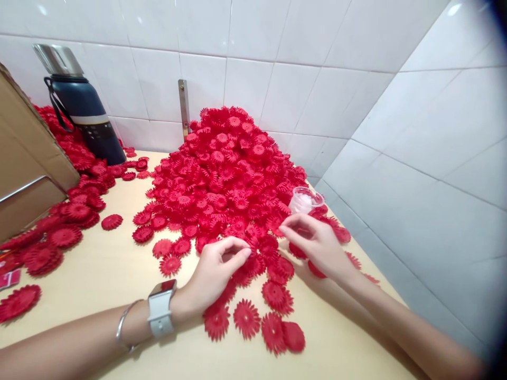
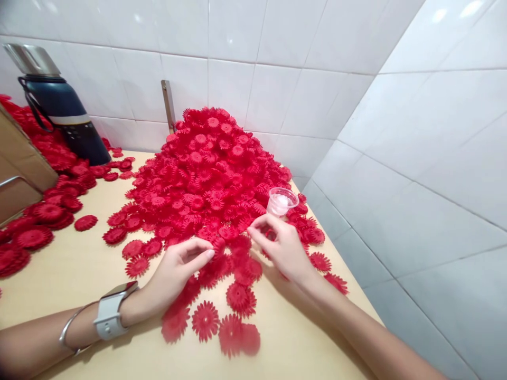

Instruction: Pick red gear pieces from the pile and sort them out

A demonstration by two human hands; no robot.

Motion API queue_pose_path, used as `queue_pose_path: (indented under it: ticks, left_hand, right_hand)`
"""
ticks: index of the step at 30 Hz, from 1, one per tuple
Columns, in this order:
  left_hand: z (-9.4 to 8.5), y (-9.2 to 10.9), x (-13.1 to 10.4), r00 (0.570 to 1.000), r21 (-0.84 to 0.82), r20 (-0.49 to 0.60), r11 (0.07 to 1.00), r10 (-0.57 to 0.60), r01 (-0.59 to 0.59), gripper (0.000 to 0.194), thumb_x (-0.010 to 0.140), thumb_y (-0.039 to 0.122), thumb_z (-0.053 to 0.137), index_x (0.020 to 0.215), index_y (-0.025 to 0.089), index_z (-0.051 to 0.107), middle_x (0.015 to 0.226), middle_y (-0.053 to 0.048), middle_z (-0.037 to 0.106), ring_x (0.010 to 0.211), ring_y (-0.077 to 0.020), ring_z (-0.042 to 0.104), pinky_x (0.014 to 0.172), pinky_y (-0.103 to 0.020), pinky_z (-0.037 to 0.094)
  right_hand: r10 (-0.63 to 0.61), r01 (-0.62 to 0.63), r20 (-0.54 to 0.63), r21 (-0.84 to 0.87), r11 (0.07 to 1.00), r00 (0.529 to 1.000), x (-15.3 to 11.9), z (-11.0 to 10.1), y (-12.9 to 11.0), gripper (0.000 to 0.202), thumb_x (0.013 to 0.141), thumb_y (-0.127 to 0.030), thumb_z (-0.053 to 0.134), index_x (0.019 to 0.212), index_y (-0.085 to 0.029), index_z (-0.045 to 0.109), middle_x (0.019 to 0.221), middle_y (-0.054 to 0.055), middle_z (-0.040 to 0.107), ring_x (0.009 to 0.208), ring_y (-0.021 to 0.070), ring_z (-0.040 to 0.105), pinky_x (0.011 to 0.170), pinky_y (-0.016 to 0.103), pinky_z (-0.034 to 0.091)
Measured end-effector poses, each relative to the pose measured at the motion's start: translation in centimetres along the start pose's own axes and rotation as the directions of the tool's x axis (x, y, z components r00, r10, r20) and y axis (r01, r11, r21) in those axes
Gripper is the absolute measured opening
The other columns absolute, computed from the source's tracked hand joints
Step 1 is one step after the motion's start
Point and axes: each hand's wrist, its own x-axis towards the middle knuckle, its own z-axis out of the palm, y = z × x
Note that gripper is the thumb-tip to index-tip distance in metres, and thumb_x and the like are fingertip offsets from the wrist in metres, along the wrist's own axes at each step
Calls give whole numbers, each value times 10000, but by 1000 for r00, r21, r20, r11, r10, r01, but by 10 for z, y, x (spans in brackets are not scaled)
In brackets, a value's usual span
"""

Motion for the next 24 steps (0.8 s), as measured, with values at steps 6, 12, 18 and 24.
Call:
queue_pose_path:
  ticks: [6, 12, 18, 24]
  left_hand:
    - [1, 1, 1, 1000, 6, 13, 1000, 13, -13, 143, 795, 262, 540, 788, 170, 648, 775, -8, 653, 723, -139, 570, 650, -213, 423]
    - [0, 2, -2, 998, 45, 62, 998, 33, -35, 128, 785, 229, 557, 802, 160, 663, 818, -17, 676, 762, -140, 592, 689, -205, 436]
    - [0, 3, -1, 996, 36, 83, 999, 26, -29, 141, 804, 237, 534, 803, 150, 646, 817, -16, 664, 770, -132, 587, 697, -203, 436]
    - [-1, 2, -1, 998, 23, 52, 1000, 16, -18, 139, 818, 256, 513, 790, 156, 606, 800, 0, 621, 761, -123, 554, 686, -210, 420]
  right_hand:
    - [-32, 13, 262, 75, 997, 965, -20, 17, -23, 117, 802, -285, 536, 742, -193, 577, 741, 9, 593, 678, 148, 541, 621, 274, 421]
    - [-49, 21, 296, 97, 995, 954, -23, 24, -21, 137, 817, -280, 520, 736, -181, 569, 741, 8, 573, 708, 147, 533, 643, 274, 414]
    - [15, -75, 343, 161, 984, 939, -23, 22, -22, 129, 819, -263, 496, 752, -176, 565, 732, 10, 575, 660, 134, 532, 571, 248, 413]
    - [91, -131, 179, 224, 966, 980, -18, 19, -20, 147, 790, -277, 520, 685, -178, 545, 596, -20, 535, 519, 109, 486, 481, 230, 377]
